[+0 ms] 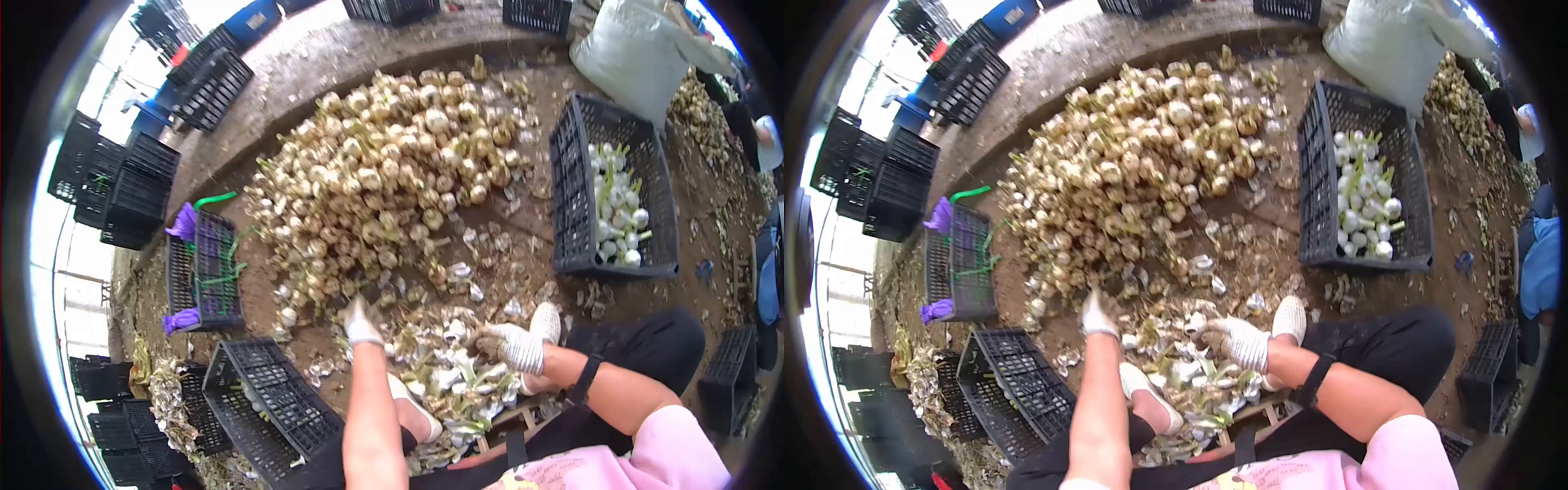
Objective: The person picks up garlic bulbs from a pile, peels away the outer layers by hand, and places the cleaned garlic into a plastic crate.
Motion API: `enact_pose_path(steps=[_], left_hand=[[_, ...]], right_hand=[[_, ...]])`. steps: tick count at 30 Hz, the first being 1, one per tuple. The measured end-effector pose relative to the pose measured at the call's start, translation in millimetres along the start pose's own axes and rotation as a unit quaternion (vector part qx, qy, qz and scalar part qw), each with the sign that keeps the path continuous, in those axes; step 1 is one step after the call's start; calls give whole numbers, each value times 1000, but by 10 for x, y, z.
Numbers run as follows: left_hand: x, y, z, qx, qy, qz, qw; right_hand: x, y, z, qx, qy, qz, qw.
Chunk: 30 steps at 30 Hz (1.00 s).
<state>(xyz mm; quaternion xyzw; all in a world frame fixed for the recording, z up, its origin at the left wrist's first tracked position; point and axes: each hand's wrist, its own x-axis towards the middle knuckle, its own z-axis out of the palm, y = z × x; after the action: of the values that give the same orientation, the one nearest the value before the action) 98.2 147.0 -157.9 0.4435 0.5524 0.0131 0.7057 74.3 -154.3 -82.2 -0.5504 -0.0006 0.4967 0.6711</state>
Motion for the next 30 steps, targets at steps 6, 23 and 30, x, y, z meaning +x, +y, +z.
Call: enact_pose_path(steps=[6,23,30], left_hand=[[827,249,602,128,22,187,974],[1308,291,1107,323,89,351,874],[-451,-261,835,-14,-128,196,972]], right_hand=[[-36,-2,-107,-19,51,44,998],[88,-95,-205,-195,92,54,975],[139,-342,24,-5,220,-50,974]])
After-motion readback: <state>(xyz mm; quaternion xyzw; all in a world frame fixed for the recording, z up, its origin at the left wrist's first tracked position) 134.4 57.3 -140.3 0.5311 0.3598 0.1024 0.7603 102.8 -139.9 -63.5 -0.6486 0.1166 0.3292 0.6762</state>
